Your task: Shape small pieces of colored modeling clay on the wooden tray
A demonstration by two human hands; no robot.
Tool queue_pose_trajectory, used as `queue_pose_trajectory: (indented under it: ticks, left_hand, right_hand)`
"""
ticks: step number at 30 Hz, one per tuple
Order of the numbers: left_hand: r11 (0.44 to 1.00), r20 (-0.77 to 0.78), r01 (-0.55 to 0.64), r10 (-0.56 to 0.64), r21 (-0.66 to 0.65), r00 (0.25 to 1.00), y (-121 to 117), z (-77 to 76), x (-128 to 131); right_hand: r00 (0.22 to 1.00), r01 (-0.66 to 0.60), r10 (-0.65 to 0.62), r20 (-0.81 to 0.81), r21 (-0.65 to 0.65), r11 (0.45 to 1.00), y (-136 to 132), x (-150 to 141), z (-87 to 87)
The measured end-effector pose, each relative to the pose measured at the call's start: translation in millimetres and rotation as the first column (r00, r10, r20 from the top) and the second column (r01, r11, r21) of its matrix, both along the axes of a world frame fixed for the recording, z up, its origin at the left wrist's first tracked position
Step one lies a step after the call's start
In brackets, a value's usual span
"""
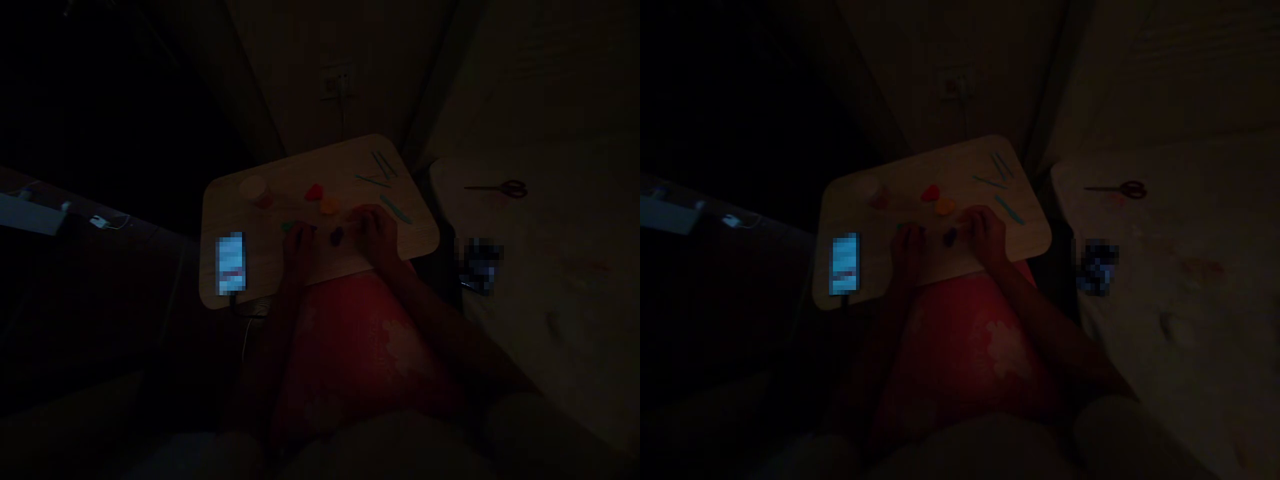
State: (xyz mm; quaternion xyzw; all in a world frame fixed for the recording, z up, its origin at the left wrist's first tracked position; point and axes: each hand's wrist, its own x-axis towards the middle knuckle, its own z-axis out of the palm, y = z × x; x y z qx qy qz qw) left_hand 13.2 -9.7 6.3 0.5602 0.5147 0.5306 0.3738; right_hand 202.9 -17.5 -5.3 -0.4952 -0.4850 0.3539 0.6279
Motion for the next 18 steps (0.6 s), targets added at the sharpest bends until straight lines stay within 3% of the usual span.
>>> queue_pose_trajectory:
  ticks: [8, 18]
  left_hand:
    - [1.000, 0.003, 0.014, -0.014, 0.010, 1.000, 2, -6.0, -1]
    - [1.000, -0.008, 0.005, -0.005, 0.002, 1.000, -1, 2.7, 0]
  right_hand:
    - [0.999, 0.029, -0.025, -0.046, 0.098, 0.995, 5, 0, -6.3]
    - [1.000, -0.009, 0.010, 0.007, -0.022, 1.000, -5, -1, 5.9]
